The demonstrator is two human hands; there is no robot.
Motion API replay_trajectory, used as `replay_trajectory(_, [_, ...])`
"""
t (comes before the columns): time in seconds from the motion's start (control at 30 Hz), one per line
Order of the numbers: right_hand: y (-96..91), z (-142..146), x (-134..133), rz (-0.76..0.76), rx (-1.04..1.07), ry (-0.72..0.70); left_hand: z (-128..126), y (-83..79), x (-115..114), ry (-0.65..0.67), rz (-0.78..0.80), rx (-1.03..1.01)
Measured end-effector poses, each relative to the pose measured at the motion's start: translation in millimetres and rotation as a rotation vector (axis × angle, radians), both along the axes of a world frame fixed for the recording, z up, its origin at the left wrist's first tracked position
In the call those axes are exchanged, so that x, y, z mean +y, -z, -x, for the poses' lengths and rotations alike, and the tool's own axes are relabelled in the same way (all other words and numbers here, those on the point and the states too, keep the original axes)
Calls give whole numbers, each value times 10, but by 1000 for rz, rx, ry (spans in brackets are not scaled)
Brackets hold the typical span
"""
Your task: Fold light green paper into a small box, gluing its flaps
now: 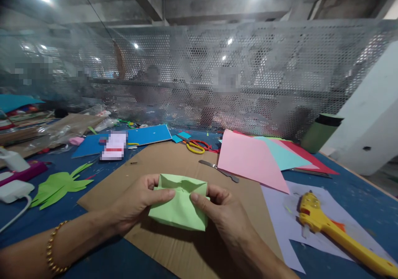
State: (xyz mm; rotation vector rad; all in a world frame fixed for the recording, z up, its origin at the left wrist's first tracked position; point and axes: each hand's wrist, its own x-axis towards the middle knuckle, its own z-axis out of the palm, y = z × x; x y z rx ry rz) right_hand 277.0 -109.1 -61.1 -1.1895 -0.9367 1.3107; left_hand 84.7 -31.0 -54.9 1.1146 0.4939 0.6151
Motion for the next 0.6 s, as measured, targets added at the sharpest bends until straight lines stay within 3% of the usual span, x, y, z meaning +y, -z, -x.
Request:
replay_trajectory(0.33, [-33,63,-42,40,73,37,-2,4,-11,-20,-12,26])
replay_trajectory(0.6, [108,-12,29,-2,67,-3,-31,-21,-20,-37,35,32])
